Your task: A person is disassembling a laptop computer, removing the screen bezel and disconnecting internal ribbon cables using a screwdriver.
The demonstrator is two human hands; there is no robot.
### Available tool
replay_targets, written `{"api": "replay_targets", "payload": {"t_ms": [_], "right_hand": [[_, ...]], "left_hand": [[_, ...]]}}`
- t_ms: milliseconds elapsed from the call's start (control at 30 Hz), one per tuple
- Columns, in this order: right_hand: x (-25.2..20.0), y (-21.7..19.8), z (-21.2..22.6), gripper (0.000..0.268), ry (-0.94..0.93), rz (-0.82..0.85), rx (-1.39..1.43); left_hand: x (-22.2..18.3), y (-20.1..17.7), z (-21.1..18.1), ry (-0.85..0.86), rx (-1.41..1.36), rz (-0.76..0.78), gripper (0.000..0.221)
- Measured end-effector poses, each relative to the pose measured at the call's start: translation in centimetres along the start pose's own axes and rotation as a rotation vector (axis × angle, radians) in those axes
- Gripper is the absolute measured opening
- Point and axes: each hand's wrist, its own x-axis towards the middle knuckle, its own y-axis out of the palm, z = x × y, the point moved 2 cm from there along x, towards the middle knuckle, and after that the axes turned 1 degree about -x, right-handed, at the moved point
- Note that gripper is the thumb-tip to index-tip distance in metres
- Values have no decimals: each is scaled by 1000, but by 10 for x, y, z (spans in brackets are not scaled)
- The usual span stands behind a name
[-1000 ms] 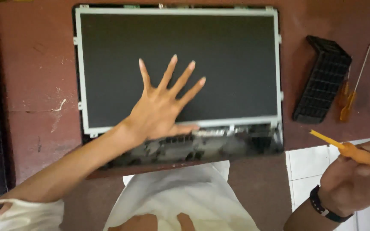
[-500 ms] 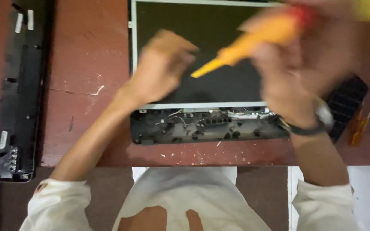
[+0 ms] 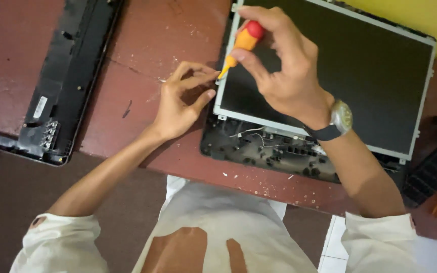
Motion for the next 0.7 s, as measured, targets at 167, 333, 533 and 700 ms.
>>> {"api": "replay_targets", "payload": {"t_ms": [167, 333, 533, 700], "right_hand": [[2, 1, 1, 35, 1, -2, 45], [2, -1, 2, 34, -6, -9, 7], [19, -9, 12, 37, -299, -52, -285], [33, -26, 18, 5, -257, 102, -173]], "left_hand": [[-2, 3, 3, 28, -71, -1, 28], [-1, 3, 4, 53, -49, 2, 28], [9, -2, 1, 60, -37, 19, 31], [43, -16, -24, 166, -311, 269, 63]]}}
